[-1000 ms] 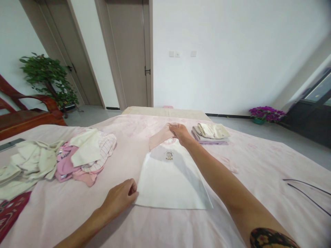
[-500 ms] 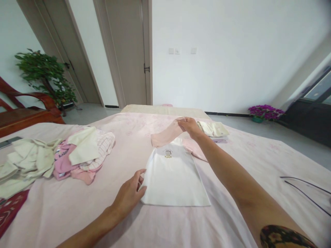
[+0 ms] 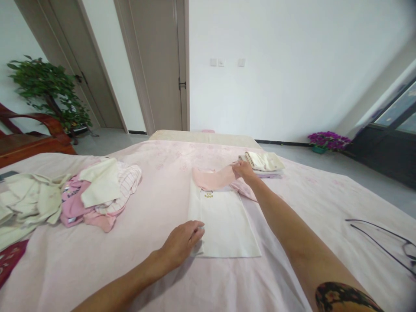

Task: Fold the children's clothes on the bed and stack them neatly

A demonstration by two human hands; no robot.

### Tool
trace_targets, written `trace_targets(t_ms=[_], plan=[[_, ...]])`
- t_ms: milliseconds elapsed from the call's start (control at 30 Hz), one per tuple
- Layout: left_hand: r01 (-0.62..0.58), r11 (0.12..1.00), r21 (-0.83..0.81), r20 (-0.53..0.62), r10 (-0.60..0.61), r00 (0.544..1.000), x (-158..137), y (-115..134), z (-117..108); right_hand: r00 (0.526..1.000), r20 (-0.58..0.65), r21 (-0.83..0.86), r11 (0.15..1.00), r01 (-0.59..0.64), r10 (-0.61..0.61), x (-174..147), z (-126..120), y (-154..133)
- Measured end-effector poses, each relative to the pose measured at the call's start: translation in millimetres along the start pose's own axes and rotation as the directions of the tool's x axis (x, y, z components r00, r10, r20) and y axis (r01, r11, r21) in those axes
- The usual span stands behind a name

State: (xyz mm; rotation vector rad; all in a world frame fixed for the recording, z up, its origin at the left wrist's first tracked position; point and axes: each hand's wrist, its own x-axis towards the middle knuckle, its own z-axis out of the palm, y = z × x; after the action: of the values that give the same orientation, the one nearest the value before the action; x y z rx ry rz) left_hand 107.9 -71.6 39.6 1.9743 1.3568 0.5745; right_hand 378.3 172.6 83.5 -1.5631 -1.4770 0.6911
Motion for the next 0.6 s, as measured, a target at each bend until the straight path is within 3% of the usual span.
trace_targets(t_ms=[100, 200, 267, 333, 467, 533, 600], plan=[[-0.040, 0.999, 0.020, -0.033, 0.041, 0.999, -9, -6, -12, 0.999, -0.048, -0.157, 0.987, -0.029, 0.022, -13, 2, 13], [-0.111, 0.970, 0.217, -0.103, 0.135, 0.985, -14, -25, -16, 0.990, 0.051, -0.370, 0.919, 0.138, -0.128, -35, 20, 6], [-0.169, 0.918, 0.359, -0.118, 0.224, 0.967, -16, -39, -12, 0.931, 0.243, -0.485, 0.797, 0.360, -0.273, -56, 40, -6], [-0.222, 0.862, 0.456, -0.083, 0.289, 0.954, -16, -50, -5, 0.830, 0.410, -0.471, 0.691, 0.548, -0.379, -79, 65, -17], [-0.293, 0.802, 0.520, 0.091, 0.289, 0.953, -18, -51, 10, 0.648, 0.604, -0.360, 0.567, 0.741, -0.463, -119, 110, -19], [-0.308, 0.799, 0.516, 0.169, 0.257, 0.951, -21, -45, 14, 0.615, 0.639, -0.348, 0.540, 0.766, -0.461, -128, 124, -10], [-0.324, 0.804, 0.499, 0.230, 0.238, 0.944, -24, -38, 14, 0.617, 0.646, -0.364, 0.530, 0.766, -0.449, -126, 130, -1]])
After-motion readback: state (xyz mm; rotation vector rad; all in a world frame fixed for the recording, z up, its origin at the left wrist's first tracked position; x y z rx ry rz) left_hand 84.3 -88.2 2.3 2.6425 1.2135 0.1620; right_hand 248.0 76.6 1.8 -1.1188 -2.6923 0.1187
